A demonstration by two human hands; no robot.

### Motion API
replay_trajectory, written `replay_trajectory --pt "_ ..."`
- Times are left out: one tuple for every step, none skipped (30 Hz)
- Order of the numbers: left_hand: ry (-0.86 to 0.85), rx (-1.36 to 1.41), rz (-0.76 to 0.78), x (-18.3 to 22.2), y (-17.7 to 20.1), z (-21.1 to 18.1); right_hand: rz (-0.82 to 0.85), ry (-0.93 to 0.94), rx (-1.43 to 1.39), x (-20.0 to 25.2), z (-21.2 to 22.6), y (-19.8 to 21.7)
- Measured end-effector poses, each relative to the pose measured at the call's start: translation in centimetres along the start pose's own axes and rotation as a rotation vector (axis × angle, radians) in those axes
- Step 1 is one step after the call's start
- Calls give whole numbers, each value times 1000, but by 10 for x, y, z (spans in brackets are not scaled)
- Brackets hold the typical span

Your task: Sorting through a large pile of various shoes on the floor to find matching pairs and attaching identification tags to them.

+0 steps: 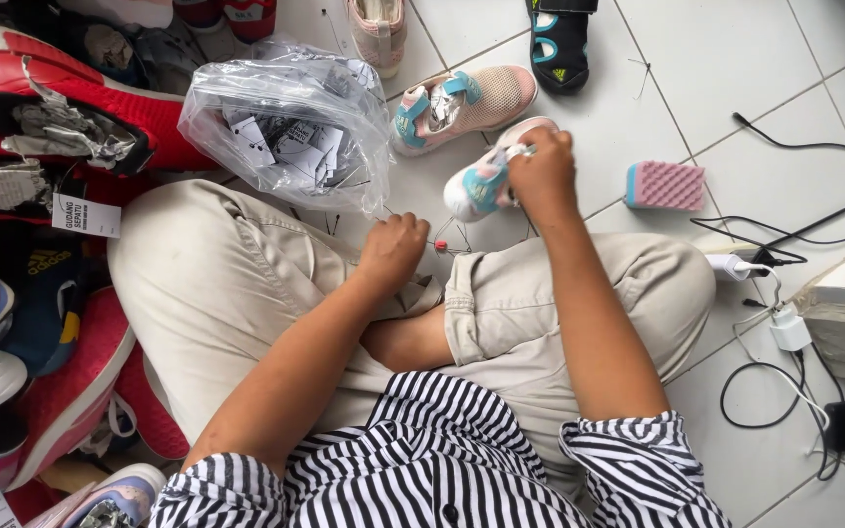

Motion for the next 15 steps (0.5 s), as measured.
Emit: replay_trajectory --pt "0 -2 -1 -1 4 -6 -1 0 -2 0 3 8" --pt "-73 4 43 -1 7 -15 5 -6 27 0 6 15" --pt "-143 12 86 -2 10 -24 12 -12 58 -1 7 24" --pt "-142 13 85 -2 -5 -26 12 -11 58 1 13 22" --pt "-149 -12 61 -1 -19 -30 42 9 68 3 18 19" --pt "-156 -37 37 -1 -34 -34 73 29 79 5 22 17" --pt "-158 -35 35 -3 -31 -33 71 28 81 7 20 11" --pt "-155 -76 80 -5 -29 -31 115 39 95 9 17 3" --pt "-151 -120 123 -9 -26 -29 157 52 106 10 14 -4" --pt "-153 -122 120 -10 -43 -17 153 52 106 7 15 0" --pt "-116 -182 67 -8 -59 -3 181 24 75 7 16 0" --pt "-80 -243 15 -6 -75 12 210 -5 43 7 16 0" --pt "-81 -247 19 -5 -75 26 211 -7 38 7 23 8" --pt "-43 -333 82 -5 -77 42 263 -84 39 8 28 15" --pt "0 -417 145 -4 -79 58 318 -158 42 8 33 22"
Point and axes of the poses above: each hand's wrist, its own x-axis away from the middle knuckle, its own y-axis out of the back of the hand, z = x × y, the point moved 3 cm from there along -x, towards the middle knuckle, and after that the axes turned 13 degrees about y, right-handed, at the moved point
